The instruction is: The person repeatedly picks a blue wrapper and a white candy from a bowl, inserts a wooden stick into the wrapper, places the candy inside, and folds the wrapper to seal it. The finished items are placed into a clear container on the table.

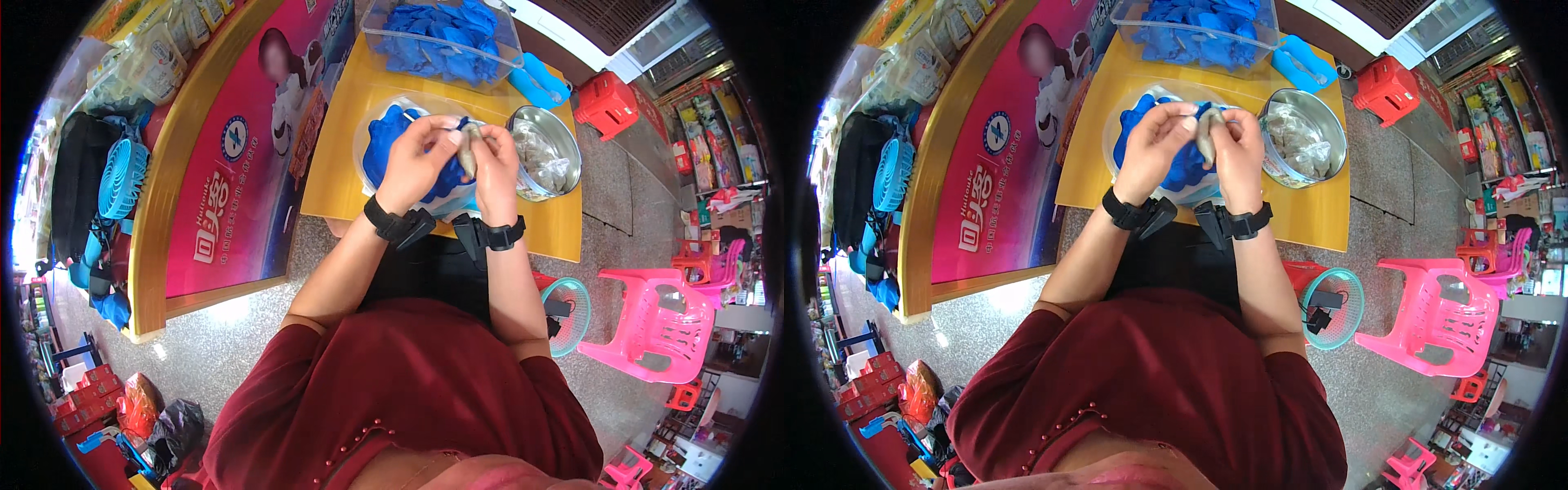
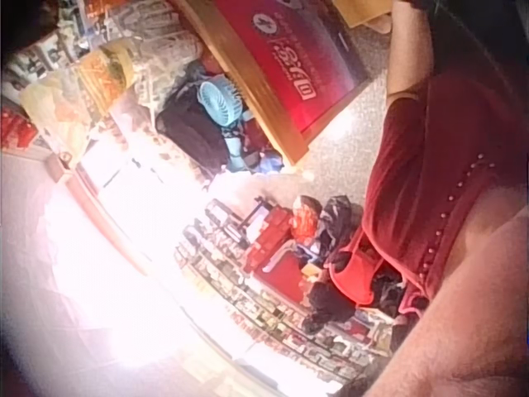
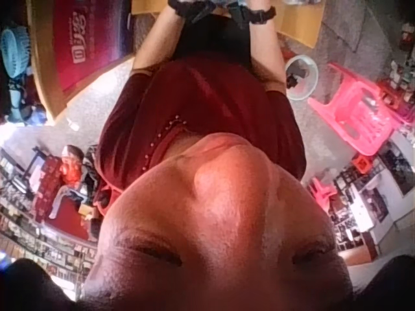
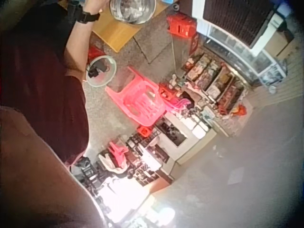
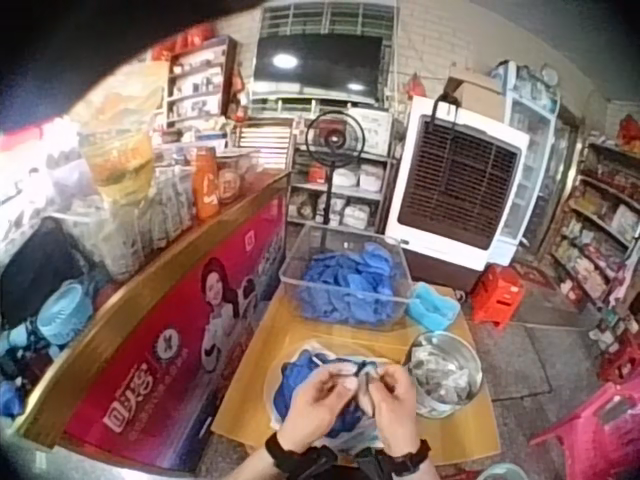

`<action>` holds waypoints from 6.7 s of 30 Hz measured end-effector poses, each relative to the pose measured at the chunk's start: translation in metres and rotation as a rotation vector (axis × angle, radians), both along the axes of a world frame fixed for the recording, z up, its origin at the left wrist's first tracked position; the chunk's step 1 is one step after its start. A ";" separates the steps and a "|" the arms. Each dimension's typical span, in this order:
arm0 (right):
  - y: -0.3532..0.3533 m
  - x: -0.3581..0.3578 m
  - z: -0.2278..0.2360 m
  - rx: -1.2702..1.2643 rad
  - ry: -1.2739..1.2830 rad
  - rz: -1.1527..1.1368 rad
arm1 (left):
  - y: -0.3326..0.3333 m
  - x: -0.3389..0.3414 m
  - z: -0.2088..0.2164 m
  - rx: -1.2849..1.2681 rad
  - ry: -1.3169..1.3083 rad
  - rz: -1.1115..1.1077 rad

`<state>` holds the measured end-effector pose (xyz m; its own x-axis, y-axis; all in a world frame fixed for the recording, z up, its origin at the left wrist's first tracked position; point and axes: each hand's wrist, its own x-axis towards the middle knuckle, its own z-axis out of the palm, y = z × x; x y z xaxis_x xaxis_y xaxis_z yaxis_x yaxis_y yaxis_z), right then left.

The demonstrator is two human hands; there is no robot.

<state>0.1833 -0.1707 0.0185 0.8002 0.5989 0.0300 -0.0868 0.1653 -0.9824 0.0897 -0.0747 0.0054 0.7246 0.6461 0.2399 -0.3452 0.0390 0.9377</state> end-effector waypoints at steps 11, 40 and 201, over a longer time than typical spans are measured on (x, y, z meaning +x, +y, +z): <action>-0.022 -0.003 0.019 0.074 -0.003 0.319 | 0.007 -0.007 0.012 -0.016 -0.074 0.000; -0.013 -0.011 0.012 -0.073 -0.479 0.250 | 0.012 -0.013 0.016 -0.006 -0.020 0.103; -0.019 0.003 0.020 -0.144 -0.540 0.096 | 0.000 -0.014 0.024 -0.515 0.052 -0.520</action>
<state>0.1862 -0.1898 0.0381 0.6360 0.6965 0.3323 0.4261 0.0420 -0.9037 0.0756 -0.0749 0.0290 0.9705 0.2370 -0.0442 -0.1178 0.6263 0.7706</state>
